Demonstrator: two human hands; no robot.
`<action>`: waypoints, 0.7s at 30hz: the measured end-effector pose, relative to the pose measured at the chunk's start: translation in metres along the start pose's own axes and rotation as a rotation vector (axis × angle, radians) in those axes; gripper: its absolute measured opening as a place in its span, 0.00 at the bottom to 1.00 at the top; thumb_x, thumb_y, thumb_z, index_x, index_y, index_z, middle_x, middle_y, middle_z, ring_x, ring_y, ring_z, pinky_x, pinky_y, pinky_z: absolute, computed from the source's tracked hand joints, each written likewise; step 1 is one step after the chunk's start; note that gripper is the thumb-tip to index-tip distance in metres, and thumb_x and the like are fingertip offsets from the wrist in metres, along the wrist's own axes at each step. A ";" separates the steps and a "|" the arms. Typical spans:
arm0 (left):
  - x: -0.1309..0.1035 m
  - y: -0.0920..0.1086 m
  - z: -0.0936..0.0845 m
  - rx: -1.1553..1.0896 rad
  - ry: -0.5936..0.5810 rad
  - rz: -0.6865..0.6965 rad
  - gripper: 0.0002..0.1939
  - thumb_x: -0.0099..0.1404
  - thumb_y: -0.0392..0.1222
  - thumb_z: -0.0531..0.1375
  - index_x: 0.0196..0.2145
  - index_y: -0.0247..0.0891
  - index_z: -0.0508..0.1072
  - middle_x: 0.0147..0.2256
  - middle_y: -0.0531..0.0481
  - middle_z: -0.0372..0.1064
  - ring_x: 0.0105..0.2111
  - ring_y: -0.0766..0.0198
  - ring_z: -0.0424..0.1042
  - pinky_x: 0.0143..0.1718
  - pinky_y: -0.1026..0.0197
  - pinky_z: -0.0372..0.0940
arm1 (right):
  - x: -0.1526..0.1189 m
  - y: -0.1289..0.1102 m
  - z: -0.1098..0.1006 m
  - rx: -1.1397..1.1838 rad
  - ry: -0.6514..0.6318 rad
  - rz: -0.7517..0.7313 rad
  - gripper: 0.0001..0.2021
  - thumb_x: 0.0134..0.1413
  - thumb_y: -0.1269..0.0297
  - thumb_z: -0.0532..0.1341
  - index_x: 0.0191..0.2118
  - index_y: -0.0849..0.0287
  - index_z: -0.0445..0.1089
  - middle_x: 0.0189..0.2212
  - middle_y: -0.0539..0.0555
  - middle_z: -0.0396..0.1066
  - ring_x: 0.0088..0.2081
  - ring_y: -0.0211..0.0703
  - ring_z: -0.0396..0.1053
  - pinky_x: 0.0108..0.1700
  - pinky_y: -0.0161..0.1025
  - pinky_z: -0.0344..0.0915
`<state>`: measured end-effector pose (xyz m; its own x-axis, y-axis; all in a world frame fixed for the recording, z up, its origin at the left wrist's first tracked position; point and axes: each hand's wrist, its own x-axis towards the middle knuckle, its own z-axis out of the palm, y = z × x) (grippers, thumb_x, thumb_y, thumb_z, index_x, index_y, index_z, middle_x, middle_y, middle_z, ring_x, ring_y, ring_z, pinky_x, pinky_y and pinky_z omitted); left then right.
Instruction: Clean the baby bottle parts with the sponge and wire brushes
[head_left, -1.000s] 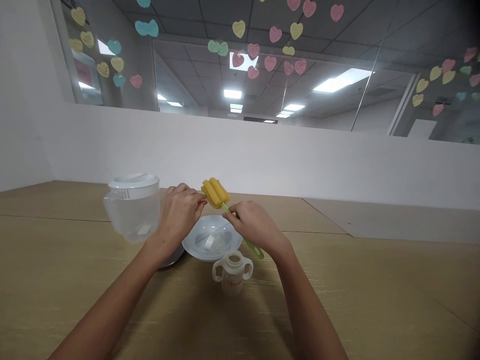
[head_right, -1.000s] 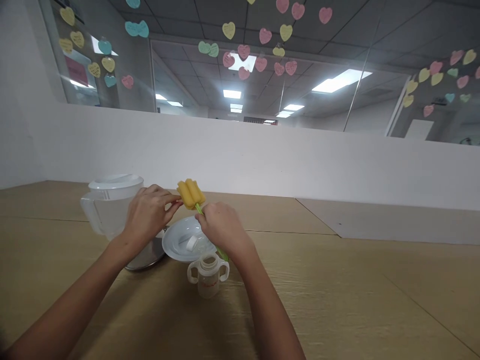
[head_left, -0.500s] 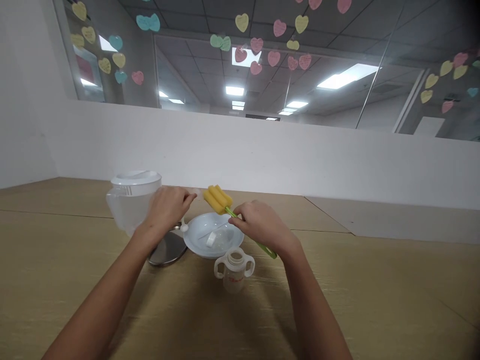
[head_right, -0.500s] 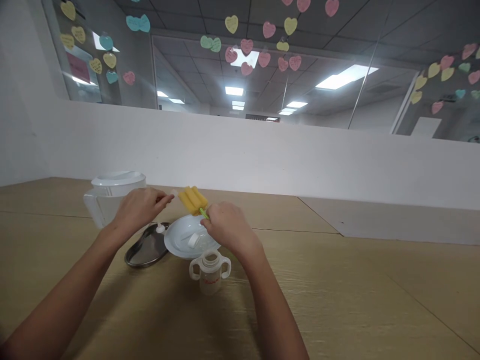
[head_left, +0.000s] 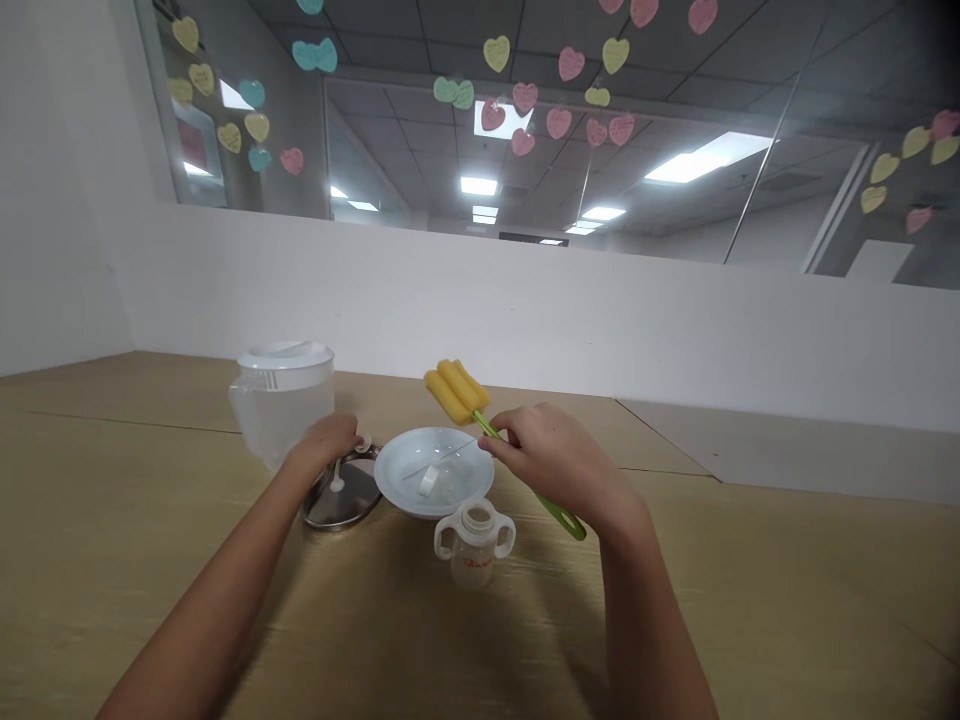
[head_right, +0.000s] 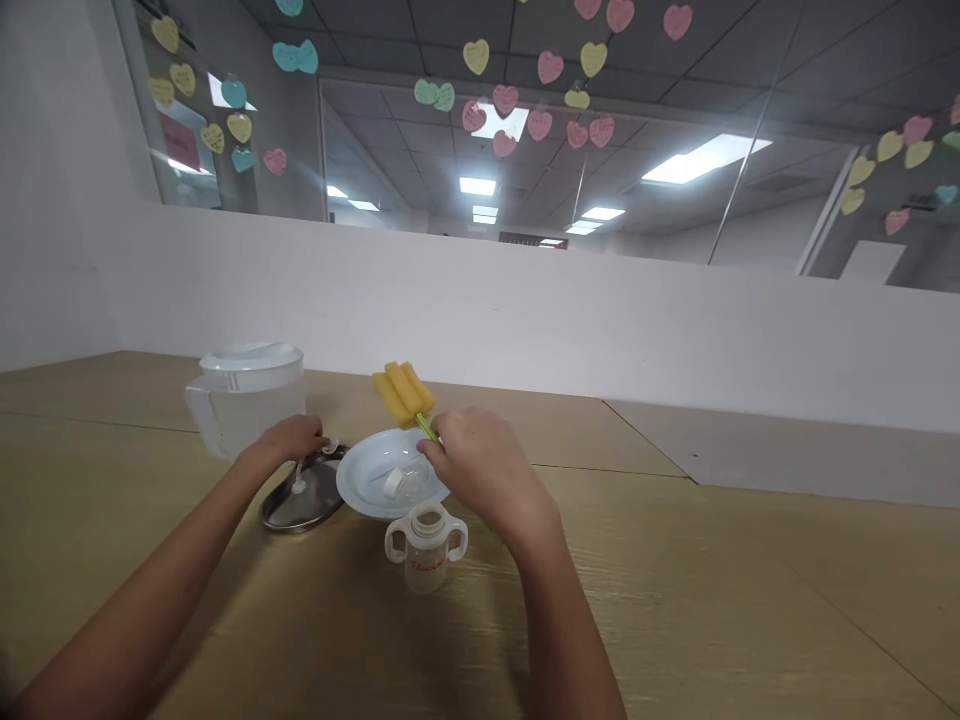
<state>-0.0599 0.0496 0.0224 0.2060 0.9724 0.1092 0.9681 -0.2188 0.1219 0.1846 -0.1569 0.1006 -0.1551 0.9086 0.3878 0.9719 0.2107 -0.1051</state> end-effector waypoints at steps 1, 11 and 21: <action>0.002 -0.001 0.005 0.006 -0.005 -0.005 0.10 0.49 0.45 0.59 0.19 0.35 0.71 0.25 0.38 0.72 0.30 0.51 0.72 0.27 0.61 0.60 | -0.001 0.000 0.000 -0.001 0.001 -0.003 0.16 0.57 0.62 0.51 0.20 0.60 0.57 0.19 0.48 0.59 0.21 0.33 0.51 0.24 0.36 0.42; 0.007 -0.002 0.031 0.054 -0.109 -0.029 0.09 0.46 0.44 0.61 0.19 0.35 0.72 0.21 0.38 0.72 0.27 0.53 0.72 0.30 0.60 0.62 | 0.000 0.005 0.000 0.002 -0.006 -0.001 0.16 0.57 0.61 0.51 0.20 0.60 0.58 0.19 0.48 0.58 0.20 0.32 0.49 0.24 0.36 0.42; 0.003 0.004 0.019 0.093 -0.085 -0.021 0.14 0.51 0.46 0.60 0.29 0.31 0.76 0.36 0.27 0.73 0.35 0.43 0.72 0.32 0.53 0.64 | 0.000 0.006 -0.001 0.050 0.004 0.007 0.15 0.55 0.63 0.51 0.19 0.60 0.54 0.18 0.47 0.57 0.20 0.32 0.49 0.23 0.35 0.42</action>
<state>-0.0529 0.0537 0.0042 0.1926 0.9810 0.0231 0.9807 -0.1932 0.0310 0.1905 -0.1557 0.1010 -0.1476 0.9087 0.3906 0.9629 0.2221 -0.1530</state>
